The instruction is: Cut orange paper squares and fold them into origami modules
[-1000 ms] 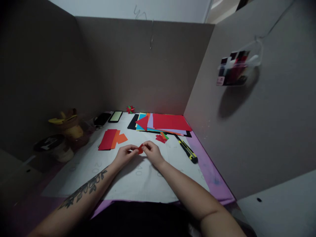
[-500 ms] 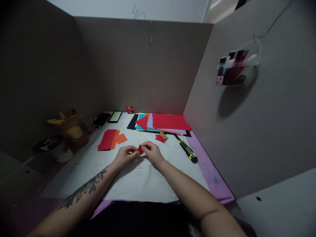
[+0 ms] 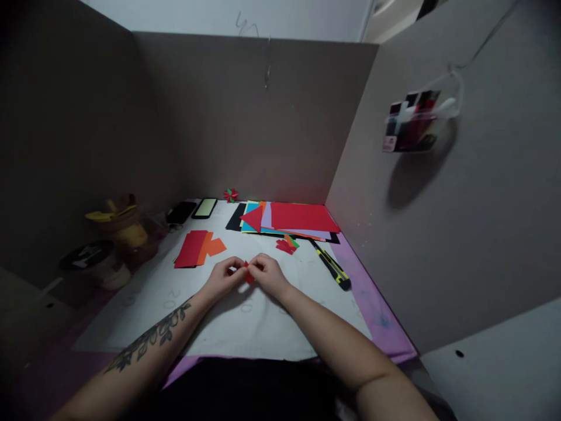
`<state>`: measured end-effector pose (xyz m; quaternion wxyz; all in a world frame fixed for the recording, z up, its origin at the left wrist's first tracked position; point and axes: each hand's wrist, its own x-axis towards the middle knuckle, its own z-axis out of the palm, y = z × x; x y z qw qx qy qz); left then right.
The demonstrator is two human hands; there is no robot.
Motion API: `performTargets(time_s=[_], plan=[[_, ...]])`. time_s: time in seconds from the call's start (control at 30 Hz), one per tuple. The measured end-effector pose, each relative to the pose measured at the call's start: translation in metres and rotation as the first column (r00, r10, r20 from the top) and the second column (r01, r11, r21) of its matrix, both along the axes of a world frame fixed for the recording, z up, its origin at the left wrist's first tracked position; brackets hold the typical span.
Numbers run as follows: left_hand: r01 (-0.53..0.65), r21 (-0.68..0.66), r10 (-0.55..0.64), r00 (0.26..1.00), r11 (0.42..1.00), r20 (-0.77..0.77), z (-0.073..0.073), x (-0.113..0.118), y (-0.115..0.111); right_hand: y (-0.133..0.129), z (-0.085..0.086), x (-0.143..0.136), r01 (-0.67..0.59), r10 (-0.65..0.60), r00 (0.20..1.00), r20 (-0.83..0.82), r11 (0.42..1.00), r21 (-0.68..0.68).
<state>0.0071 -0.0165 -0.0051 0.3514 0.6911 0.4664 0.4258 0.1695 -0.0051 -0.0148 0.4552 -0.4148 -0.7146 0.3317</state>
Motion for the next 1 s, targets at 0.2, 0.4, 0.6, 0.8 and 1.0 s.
performTargets(time_s=[0.2,0.4,0.6,0.8,1.0], plan=[[-0.059,0.020,0.059,0.998,0.998,0.023,0.002,-0.002,0.000,-0.003,0.002,-0.006,-0.057,0.060,0.996,0.066,0.997,-0.043],[-0.242,-0.065,0.250,0.949,0.968,0.192,-0.001,-0.011,0.012,0.004,-0.001,0.000,-0.031,0.033,0.999,0.023,0.996,-0.083],[-0.337,-0.002,0.333,0.929,0.941,0.158,0.004,-0.015,0.014,0.009,-0.004,0.002,0.078,-0.086,0.993,-0.083,0.992,-0.098],[-0.162,0.025,0.160,0.985,0.986,0.060,0.002,-0.001,0.005,0.001,0.002,-0.012,0.043,-0.043,0.999,0.005,0.999,0.026],[-0.192,0.022,0.191,0.980,0.981,0.053,0.002,-0.009,0.010,0.001,-0.001,-0.009,0.062,-0.062,0.998,0.006,0.998,-0.024]])
